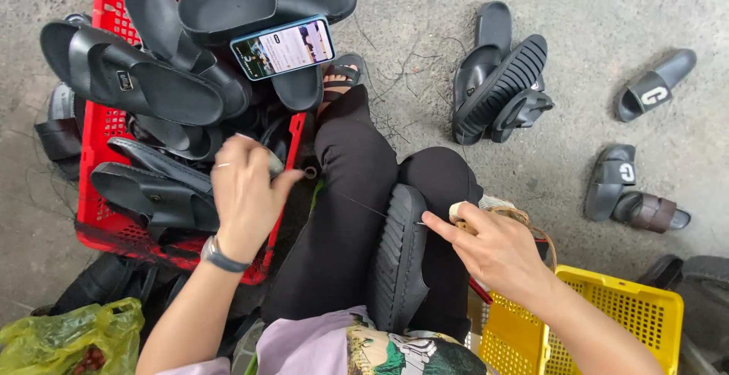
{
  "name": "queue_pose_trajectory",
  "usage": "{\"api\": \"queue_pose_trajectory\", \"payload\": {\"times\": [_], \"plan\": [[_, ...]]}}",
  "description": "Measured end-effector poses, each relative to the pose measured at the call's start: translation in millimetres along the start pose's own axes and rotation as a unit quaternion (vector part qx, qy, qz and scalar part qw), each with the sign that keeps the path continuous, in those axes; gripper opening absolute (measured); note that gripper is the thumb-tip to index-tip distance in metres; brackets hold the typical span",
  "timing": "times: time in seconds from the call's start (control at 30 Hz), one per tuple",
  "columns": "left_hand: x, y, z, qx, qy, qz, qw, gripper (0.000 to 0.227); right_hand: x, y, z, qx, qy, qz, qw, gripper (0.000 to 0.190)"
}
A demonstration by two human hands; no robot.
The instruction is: Hand-sewing a rubber shoe sole using a needle and thread to attach it or reinforce it.
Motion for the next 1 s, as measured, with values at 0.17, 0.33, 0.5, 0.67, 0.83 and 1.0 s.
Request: {"api": "queue_pose_trajectory", "payload": {"times": [0.17, 0.33, 0.5, 0.67, 0.83, 1.0], "plan": [[-95, 2, -6, 0.002, -0.275, 0.056, 0.960, 0.034, 7, 8, -5, 0.044, -0.061, -0.050, 0.996, 0.048], [-119, -17, 37, 0.080, -0.302, 0.154, 0.937, 0.038, 7, 2, 4, 0.052, -0.073, -0.057, 0.994, 0.052], [-116, -9, 48, 0.053, -0.373, 0.133, 0.917, 0.036, 10, 7, 31, -0.036, -0.032, -0.063, 0.997, 0.039], [-116, -17, 28, -0.007, -0.311, 0.131, 0.941, 0.040, 11, 20, 10, -0.017, 0.055, -0.070, 0.996, 0.020], [-130, -26, 0, 0.130, -0.652, -0.032, 0.746, 0.017, 10, 20, -1, -0.046, 0.101, -0.048, 0.993, 0.026], [-109, -40, 57, 0.172, -0.684, -0.172, 0.688, 0.012, 7, 7, 15, -0.137, 0.126, -0.031, 0.982, 0.031]]}}
Point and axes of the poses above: each hand's wrist, its own y-axis towards the middle knuckle, its own z-axis out of the palm, x = y × z, the point moved 6 cm from there along y, towards the middle knuckle, and after that the axes turned 5 degrees about -y, right-handed, at the moved point
